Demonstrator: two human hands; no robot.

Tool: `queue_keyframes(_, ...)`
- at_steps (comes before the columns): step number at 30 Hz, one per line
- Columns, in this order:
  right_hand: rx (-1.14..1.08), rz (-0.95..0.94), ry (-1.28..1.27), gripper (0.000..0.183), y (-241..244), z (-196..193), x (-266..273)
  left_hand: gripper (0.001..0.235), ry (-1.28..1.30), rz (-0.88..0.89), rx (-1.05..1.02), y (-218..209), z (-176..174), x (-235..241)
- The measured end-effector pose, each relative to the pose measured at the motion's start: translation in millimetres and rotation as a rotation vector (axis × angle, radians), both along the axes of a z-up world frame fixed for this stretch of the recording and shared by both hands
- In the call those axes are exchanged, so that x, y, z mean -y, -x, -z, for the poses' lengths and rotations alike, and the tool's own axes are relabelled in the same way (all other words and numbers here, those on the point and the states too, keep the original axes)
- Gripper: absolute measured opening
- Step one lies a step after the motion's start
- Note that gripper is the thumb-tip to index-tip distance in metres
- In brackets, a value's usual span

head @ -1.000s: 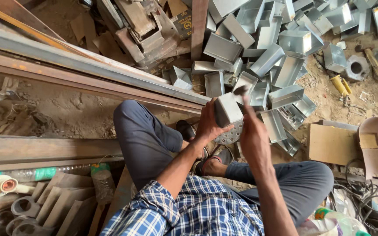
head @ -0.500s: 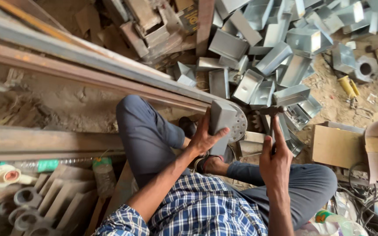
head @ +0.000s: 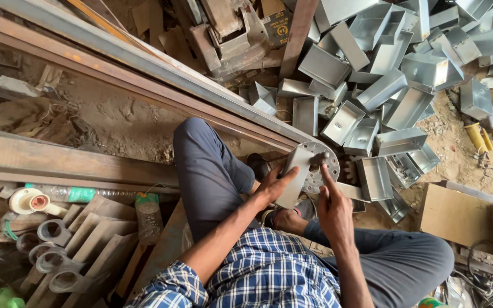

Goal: The person assembles small metal boxes by hand and with a hammer, bending the metal edges and securing them together while working on the floor.

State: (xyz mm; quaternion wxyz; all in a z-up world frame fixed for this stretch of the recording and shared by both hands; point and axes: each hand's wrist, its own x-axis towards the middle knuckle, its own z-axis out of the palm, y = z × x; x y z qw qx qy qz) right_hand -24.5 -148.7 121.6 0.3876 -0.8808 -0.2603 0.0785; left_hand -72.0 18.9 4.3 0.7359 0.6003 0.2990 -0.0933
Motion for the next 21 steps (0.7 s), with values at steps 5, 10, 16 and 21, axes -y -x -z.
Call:
queue_keyframes(5,-0.116,0.097,0.136,0.057,-1.2,1.1,5.8,0.091,-0.158,0.077,0.067,-6.0,7.2,-5.3)
queue_keyframes(10,0.015,0.034,0.124,0.058,-4.8,5.4,13.2,0.092,-0.054,0.064,0.029,-7.6,7.3,-4.9)
queue_keyframes(16,0.054,0.072,0.125,0.057,-6.4,-6.4,6.2,0.093,-0.188,0.116,0.026,-7.2,13.1,-12.3)
queue_keyframes(21,0.305,0.104,-0.076,0.062,-13.3,-8.7,5.9,0.098,-0.156,0.157,-0.114,-10.3,7.3,-8.7)
